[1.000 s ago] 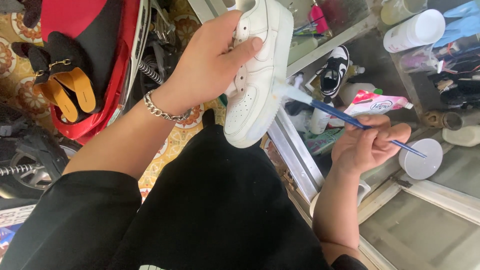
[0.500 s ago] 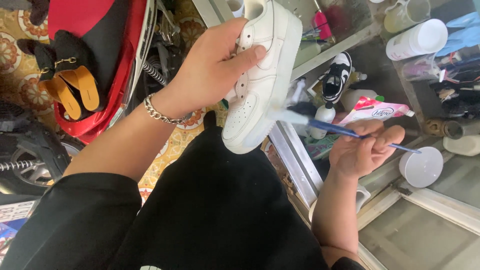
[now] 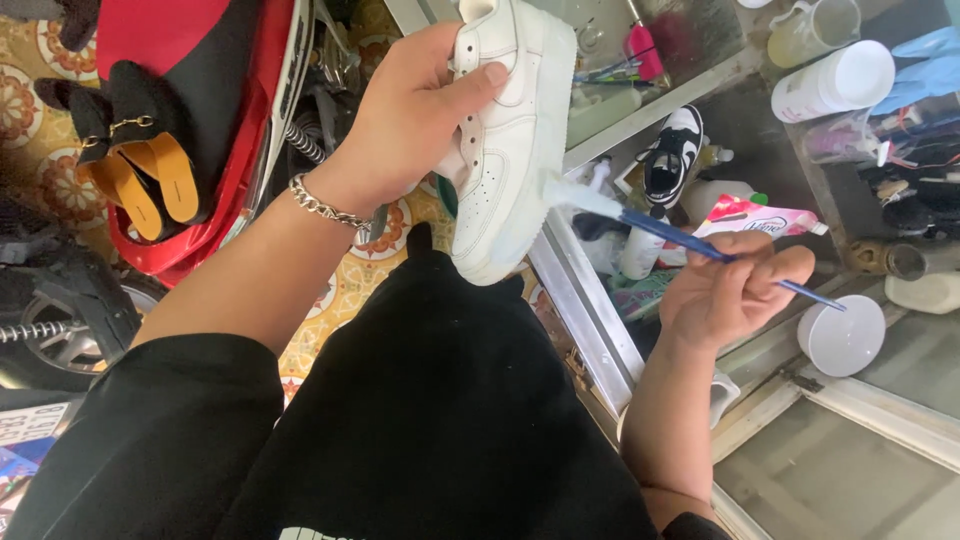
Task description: Applying white paint or adhesive to the edges of a white sneaker using a small brush at a repair bench.
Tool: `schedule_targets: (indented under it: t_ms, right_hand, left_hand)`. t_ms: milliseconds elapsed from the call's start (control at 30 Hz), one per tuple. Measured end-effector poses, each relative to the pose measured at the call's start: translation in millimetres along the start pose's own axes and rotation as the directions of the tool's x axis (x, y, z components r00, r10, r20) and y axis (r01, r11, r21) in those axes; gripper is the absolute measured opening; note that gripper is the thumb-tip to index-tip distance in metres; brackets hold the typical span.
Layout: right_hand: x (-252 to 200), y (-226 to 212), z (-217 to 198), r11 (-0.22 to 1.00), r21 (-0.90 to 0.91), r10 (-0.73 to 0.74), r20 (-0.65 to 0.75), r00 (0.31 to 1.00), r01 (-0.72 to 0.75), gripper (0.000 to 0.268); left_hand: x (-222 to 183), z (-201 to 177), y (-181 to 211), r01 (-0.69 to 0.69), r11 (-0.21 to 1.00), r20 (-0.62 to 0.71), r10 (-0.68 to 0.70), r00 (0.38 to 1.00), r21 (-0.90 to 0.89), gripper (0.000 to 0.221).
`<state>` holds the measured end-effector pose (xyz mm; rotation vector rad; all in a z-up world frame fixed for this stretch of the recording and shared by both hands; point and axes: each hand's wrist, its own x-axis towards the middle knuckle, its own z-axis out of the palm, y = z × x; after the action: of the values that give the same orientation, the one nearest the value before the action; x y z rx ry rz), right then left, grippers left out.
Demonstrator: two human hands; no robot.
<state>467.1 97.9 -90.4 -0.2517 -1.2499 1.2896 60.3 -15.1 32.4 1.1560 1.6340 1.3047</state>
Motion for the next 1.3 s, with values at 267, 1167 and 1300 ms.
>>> schedule_targets:
  t_ms: [267, 1167, 1300]
  right_hand:
    - [-7.8, -1.2, 1.9, 0.999, 0.046, 0.009, 0.06, 0.998, -0.011, 0.027]
    - [0.4, -0.3, 26.7, 1.0, 0.011, -0.007, 0.118, 0.993, 0.006, 0.028]
    - [-9.0, -11.3, 38.5, 1.0, -0.014, -0.01, 0.212, 0.977, 0.013, 0.029]
  left_hand:
    - [4.8, -2.5, -7.3, 0.06, 0.992, -0.014, -0.062, 0.998, -0.111, 0.017]
    - [6.2, -9.4, -21.6, 0.278, 0.95, -0.096, -0.293, 0.951, -0.142, 0.02]
    - [8.3, -8.5, -34.9, 0.368, 0.916, -0.142, -0.39, 0.91, -0.158, 0.02]
